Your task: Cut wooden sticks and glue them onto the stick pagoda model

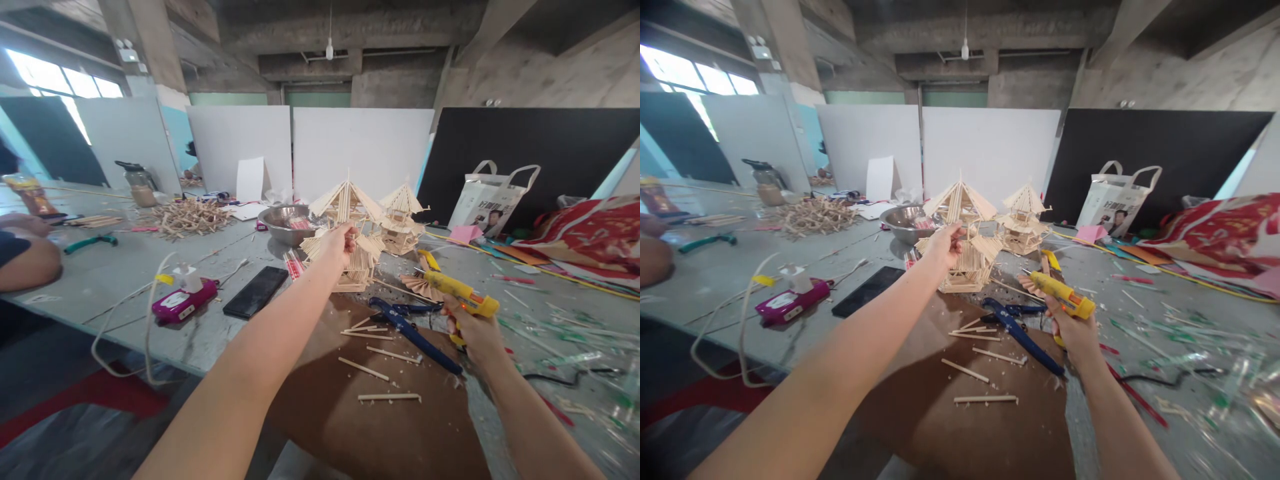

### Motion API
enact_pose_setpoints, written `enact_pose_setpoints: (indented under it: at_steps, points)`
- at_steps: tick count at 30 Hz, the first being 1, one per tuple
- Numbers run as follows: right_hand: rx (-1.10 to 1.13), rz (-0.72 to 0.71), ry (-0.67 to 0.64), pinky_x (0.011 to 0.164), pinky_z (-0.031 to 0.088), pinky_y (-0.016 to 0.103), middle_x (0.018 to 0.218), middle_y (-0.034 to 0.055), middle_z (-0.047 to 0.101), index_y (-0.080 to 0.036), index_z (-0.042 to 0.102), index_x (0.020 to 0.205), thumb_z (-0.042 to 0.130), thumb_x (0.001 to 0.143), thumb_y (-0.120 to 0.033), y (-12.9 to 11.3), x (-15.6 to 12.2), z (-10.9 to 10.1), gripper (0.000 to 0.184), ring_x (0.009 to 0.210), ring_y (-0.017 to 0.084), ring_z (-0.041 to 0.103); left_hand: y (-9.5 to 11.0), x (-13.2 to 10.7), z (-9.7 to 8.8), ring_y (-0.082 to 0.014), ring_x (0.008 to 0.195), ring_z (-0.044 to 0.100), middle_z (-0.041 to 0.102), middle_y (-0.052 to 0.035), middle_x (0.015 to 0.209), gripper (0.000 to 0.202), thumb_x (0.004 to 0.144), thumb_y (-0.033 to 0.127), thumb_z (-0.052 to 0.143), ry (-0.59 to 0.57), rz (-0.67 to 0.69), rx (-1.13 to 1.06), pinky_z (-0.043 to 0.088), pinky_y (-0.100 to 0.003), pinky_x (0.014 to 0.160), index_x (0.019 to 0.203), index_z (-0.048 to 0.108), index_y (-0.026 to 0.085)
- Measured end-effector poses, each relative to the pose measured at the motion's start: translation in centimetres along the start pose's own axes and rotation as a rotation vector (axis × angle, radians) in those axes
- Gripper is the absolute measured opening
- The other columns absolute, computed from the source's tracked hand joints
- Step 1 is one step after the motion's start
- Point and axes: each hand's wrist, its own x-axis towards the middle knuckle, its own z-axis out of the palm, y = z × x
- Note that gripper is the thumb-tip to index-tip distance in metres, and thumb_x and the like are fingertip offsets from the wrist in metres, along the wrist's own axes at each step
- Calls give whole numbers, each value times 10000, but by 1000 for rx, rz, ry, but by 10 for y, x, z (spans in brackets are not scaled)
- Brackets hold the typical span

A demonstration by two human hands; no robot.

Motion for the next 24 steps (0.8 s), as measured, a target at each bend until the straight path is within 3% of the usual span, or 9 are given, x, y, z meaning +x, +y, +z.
enact_pose_setpoints:
  at_steps: [12,24]
  points:
    - [-5,0,4,259,246,166,451,-49,505,-159,510,586,666,527,-476,-1,0,1,358,276,35,357,-3,1,1,-14,296,320,506,27,452,122,594,190,605,31,47,6,224,-161,335,602,496,136]
    - [-45,42,29,266,262,169,465,-44,512,-163,501,601,668,511,-482,-1,-1,2,372,286,36,360,1,-1,4,-19,279,304,486,34,441,104,612,191,584,34,1,34,201,-164,327,635,492,148]
